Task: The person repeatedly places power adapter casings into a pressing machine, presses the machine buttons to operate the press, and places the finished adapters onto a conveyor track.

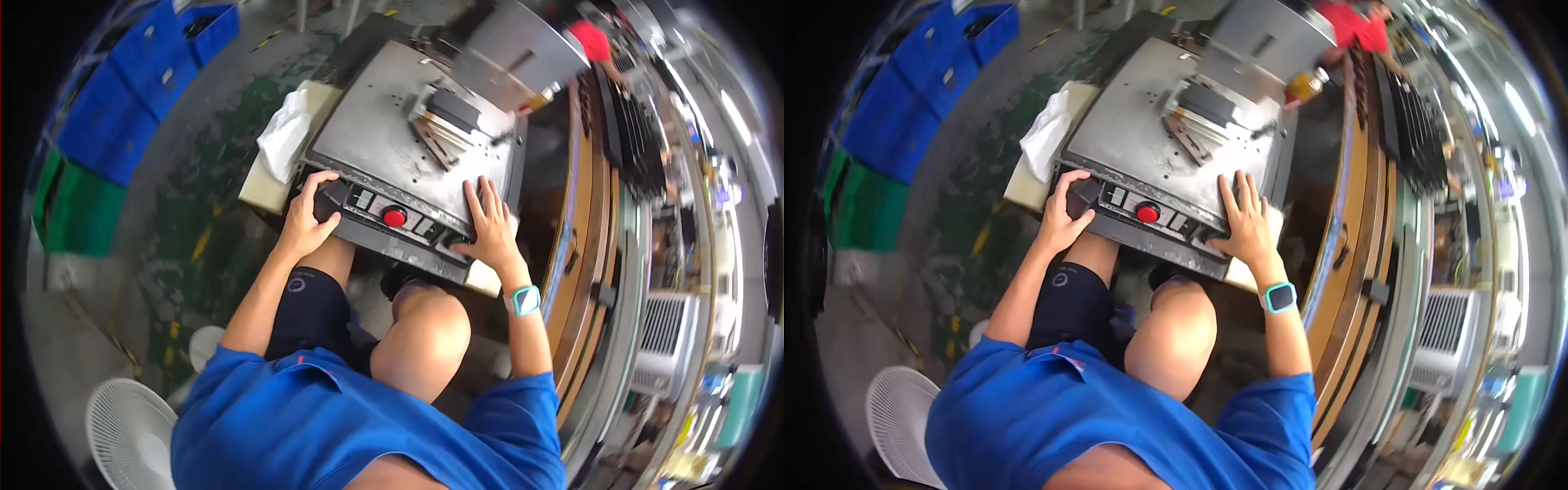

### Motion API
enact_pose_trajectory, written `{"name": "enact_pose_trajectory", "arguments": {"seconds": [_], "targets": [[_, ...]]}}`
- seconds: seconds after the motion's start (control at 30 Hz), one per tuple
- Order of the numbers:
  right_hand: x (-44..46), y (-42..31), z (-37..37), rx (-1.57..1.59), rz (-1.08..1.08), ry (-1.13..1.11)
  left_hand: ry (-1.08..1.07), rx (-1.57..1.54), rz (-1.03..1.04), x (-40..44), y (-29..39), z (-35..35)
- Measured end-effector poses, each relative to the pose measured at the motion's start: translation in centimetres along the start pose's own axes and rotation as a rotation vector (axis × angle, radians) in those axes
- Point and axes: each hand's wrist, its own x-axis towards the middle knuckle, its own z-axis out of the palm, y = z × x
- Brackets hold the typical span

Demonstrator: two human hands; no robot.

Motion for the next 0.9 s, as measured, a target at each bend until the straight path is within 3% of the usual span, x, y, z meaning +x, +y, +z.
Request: {"name": "enact_pose_trajectory", "arguments": {"seconds": [0.03, 0.07, 0.17, 0.2, 0.27, 0.33, 0.37, 0.47, 0.53, 0.6, 0.63, 0.73, 0.8, 0.87, 0.9], "targets": [[-0.8, -1.9, -1.5, -0.147, 0.081, -0.034, -0.039, 0.049, -0.031, 0.0, 0.7, -0.3], [-1.6, -1.7, -1.0, -0.170, 0.032, 0.040, -0.052, 0.067, -0.029, -0.1, 1.3, -0.3], [-2.4, -4.7, -3.2, 0.128, 0.000, 0.156, -0.026, -0.232, -0.153, -0.6, 3.4, -0.6], [-2.6, -5.0, -3.5, 0.092, 0.017, 0.141, -0.033, -0.290, -0.178, -0.2, 5.8, -1.0], [-2.4, -5.3, -3.9, 0.021, 0.040, 0.114, -0.038, -0.167, -0.225, 0.9, 6.6, -2.0], [-1.7, -2.6, -1.6, 0.063, 0.145, -0.017, -0.071, -0.138, -0.187, 1.3, 2.4, -2.2], [-1.3, -1.1, -1.0, 0.077, 0.143, 0.033, -0.076, 0.127, 0.019, 1.3, 0.8, -2.1], [-1.9, 0.9, 0.6, 0.148, 0.129, 0.137, -0.141, 0.241, 0.044, 0.8, 0.4, -2.0], [-3.0, -0.7, 0.7, -0.056, 0.082, 0.190, -0.170, 0.227, -0.023, 0.5, 1.5, -2.6], [-4.4, -2.7, -1.1, 0.139, 0.010, 0.340, -0.117, -0.097, -0.028, 0.2, 2.5, -2.6], [-4.4, -3.6, -2.4, 0.365, -0.059, 0.368, -0.097, -0.385, -0.132, 0.2, 6.4, -1.5], [-3.5, -8.1, -5.2, 0.860, -0.352, 0.447, -0.191, -0.695, -0.026, 2.7, 15.8, 1.3], [-1.0, -10.8, -4.5, 1.720, -0.587, 0.029, -0.320, -0.389, 0.244, 5.7, 18.8, 3.6], [-1.2, -9.4, -5.0, 1.900, -0.427, -0.160, -0.380, -0.056, 0.272, 7.9, 19.6, 5.5], [-3.0, -8.2, -6.6, 1.926, -0.283, -0.033, -0.356, -0.050, 0.265, 7.9, 20.1, 6.2]]}}
